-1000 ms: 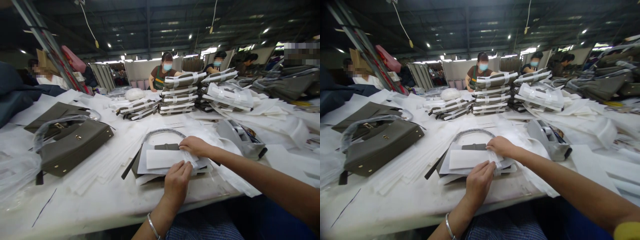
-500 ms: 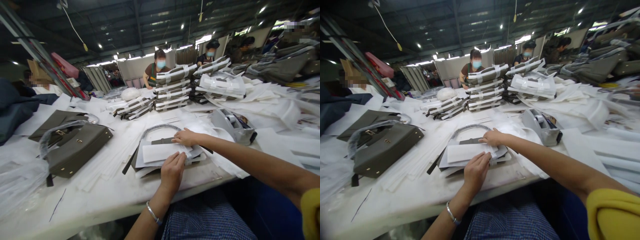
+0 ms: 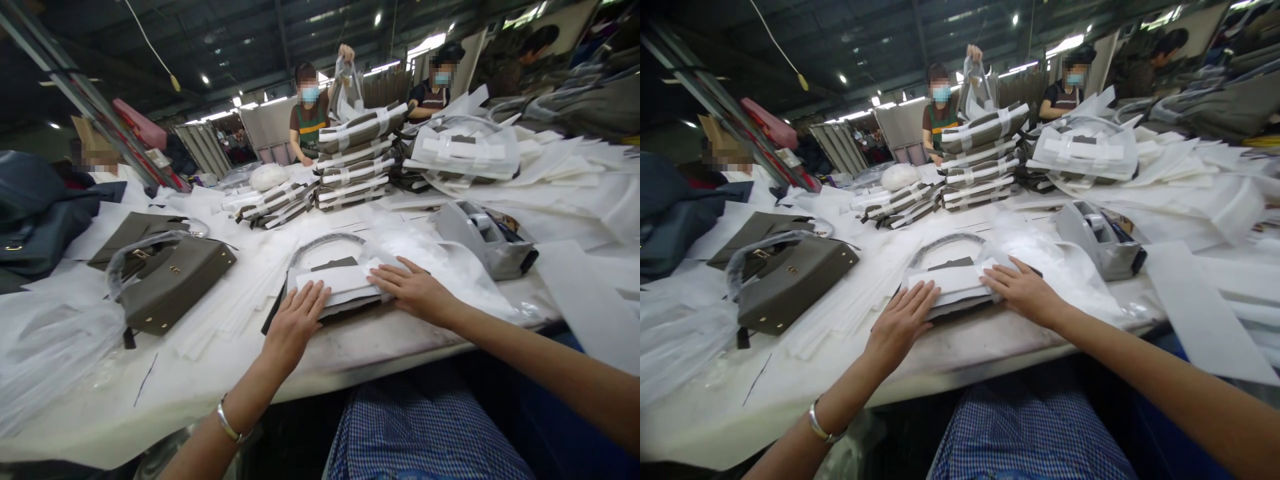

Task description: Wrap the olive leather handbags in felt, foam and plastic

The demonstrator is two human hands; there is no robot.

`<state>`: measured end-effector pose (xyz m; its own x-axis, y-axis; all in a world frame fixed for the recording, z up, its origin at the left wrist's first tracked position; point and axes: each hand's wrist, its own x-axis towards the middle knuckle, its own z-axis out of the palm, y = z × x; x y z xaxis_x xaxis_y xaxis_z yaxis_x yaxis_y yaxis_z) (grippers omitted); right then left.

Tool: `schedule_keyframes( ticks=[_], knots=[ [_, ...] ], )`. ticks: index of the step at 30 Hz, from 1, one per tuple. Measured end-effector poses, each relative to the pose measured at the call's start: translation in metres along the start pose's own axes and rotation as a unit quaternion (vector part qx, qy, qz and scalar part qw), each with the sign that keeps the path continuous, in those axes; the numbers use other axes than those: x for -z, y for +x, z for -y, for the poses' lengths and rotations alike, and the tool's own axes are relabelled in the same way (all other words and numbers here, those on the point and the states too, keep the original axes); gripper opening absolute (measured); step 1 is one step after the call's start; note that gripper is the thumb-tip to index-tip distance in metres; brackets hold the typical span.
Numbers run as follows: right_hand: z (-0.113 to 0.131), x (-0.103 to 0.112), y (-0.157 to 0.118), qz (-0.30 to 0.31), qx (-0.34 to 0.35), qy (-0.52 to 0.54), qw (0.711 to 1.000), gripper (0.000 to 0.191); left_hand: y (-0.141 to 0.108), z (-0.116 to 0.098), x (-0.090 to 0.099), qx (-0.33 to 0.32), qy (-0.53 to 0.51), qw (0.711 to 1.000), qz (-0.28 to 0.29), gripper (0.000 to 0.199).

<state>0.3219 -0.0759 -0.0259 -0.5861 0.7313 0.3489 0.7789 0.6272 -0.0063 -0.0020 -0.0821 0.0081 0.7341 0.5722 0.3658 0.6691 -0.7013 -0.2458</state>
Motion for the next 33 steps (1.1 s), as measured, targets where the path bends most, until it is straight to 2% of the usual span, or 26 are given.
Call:
schedule_keyframes(
  ticks=[2,4,6,8,11,13,15,17,20,22,24,26,28,29,31,33],
  knots=[
    [0.002,0.001,0.001,-0.025,-0.026,-0.007,0.999,0.060,-0.005,0.004,-0.011,0.006,0.012,1.000,0.000,0.066],
    [0.015,0.001,-0.004,-0.062,-0.065,0.006,0.996,0.045,-0.009,0.004,-0.027,0.017,0.006,1.000,-0.020,0.057],
    [0.034,-0.002,-0.011,-0.094,-0.122,0.062,0.986,0.031,-0.012,0.002,-0.042,0.032,-0.011,0.998,-0.047,0.053],
    [0.052,-0.006,-0.016,-0.081,-0.198,0.156,0.964,0.025,-0.015,-0.001,-0.052,0.052,-0.033,0.996,-0.070,0.053],
    [0.067,-0.013,-0.015,-0.011,-0.307,0.314,0.899,0.021,-0.016,-0.003,-0.054,0.071,-0.065,0.991,-0.088,0.050],
    [0.069,-0.017,-0.010,-0.008,-0.349,0.422,0.836,0.023,-0.016,-0.005,-0.051,0.077,-0.084,0.989,-0.093,0.049],
    [0.072,-0.021,-0.004,-0.044,-0.369,0.514,0.773,0.027,-0.016,-0.007,-0.047,0.088,-0.099,0.987,-0.095,0.050],
    [0.079,-0.024,0.003,-0.095,-0.374,0.571,0.725,0.027,-0.016,-0.009,-0.045,0.100,-0.103,0.986,-0.089,0.054],
    [0.093,-0.027,0.018,-0.174,-0.369,0.602,0.686,0.025,-0.014,-0.011,-0.045,0.113,-0.084,0.987,-0.084,0.067],
    [0.099,-0.027,0.028,-0.201,-0.347,0.600,0.692,0.026,-0.013,-0.009,-0.048,0.130,-0.058,0.985,-0.096,0.072],
    [0.096,-0.022,0.033,-0.207,-0.303,0.574,0.732,0.026,-0.012,-0.007,-0.050,0.151,-0.039,0.981,-0.116,0.070],
    [0.080,-0.015,0.028,-0.192,-0.248,0.490,0.813,0.026,-0.012,-0.004,-0.053,0.167,-0.034,0.976,-0.136,0.069],
    [0.054,-0.008,0.013,-0.163,-0.216,0.339,0.901,0.026,-0.013,-0.002,-0.056,0.173,-0.039,0.973,-0.150,0.069],
    [0.037,-0.005,0.004,-0.143,-0.213,0.251,0.934,0.027,-0.013,-0.003,-0.058,0.175,-0.039,0.972,-0.155,0.069],
    [0.004,-0.002,-0.016,-0.090,-0.231,0.093,0.964,0.033,-0.013,-0.004,-0.060,0.180,-0.038,0.969,-0.163,0.069],
    [-0.025,-0.001,-0.031,-0.023,-0.247,-0.006,0.969,0.036,-0.012,-0.006,-0.062,0.196,-0.039,0.965,-0.170,0.067]
  ],
)
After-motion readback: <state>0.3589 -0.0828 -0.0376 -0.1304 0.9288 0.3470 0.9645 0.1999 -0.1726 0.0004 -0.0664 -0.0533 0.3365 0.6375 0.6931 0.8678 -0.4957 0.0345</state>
